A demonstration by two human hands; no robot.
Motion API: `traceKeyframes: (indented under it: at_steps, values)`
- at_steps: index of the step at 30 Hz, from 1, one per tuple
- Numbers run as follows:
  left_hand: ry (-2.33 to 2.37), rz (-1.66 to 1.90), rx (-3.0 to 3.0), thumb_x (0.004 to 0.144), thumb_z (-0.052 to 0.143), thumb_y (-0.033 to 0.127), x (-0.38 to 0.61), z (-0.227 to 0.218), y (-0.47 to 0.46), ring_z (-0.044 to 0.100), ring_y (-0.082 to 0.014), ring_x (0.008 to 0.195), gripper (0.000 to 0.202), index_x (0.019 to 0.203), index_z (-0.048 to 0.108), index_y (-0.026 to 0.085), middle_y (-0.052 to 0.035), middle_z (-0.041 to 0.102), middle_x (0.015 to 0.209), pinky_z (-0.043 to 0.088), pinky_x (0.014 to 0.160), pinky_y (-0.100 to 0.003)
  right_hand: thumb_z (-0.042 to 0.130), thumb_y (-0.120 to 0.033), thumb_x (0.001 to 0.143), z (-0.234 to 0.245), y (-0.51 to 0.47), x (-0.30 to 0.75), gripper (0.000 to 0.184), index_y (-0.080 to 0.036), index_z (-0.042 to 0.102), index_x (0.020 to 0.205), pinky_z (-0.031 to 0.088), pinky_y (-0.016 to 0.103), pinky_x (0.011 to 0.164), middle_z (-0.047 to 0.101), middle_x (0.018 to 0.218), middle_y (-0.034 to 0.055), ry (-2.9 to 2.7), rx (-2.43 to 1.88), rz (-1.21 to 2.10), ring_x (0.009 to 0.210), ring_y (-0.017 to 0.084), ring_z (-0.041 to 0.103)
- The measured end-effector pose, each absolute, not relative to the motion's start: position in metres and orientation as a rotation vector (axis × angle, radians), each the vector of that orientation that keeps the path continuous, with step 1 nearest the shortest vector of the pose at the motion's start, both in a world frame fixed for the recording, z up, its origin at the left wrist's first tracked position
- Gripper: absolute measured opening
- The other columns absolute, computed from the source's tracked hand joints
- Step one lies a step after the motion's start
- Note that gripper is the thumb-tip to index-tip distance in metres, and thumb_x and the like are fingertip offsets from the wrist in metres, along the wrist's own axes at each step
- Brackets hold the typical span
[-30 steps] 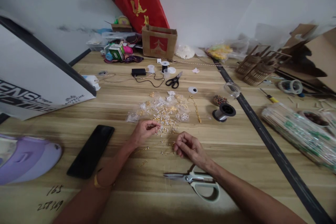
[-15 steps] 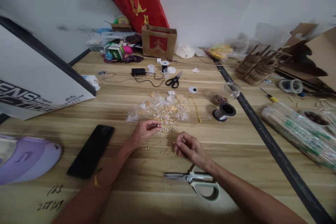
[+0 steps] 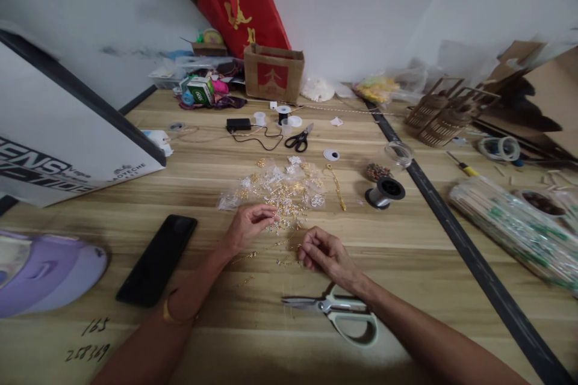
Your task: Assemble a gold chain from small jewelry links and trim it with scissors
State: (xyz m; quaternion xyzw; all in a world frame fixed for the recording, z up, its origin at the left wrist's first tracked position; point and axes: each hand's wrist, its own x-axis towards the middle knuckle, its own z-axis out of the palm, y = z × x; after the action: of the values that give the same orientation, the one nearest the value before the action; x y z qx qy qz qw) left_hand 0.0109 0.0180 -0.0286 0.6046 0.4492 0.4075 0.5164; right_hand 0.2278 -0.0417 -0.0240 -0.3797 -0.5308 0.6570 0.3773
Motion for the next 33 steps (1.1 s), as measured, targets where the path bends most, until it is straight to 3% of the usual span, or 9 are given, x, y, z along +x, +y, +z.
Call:
traceKeyframes:
  at_steps: [10,33]
  values:
    - [1.146,0.96,1.517,0.069,0.069,0.023,0.0128,-0.0285,0.0176,0.068,-0.0175,0.072,0.018,0.084,0.068,0.012,-0.0073,0.073,0.078,0.054,0.069,-0.028,0.055,-0.047,0.084,-0.0238,-0.042,0.228,0.031,-0.017,0.048,0.08,0.038,0.019,0.046,0.059,0.069,0.0013,-1.36,-0.969,1.684,0.052,0.008,0.049]
    - [1.149,0.978,1.586,0.071,0.067,0.023,0.0135,-0.031,0.0157,0.067,-0.017,0.072,0.015,0.082,0.068,0.013,-0.007,0.073,0.078,0.053,0.068,-0.026,0.055,-0.047,0.084,-0.0237,-0.0425,0.2281,0.031,-0.017,0.047,0.081,0.038,0.019,0.046,0.059,0.07,0.0015,-1.377,-0.956,1.679,0.052,0.008,0.049]
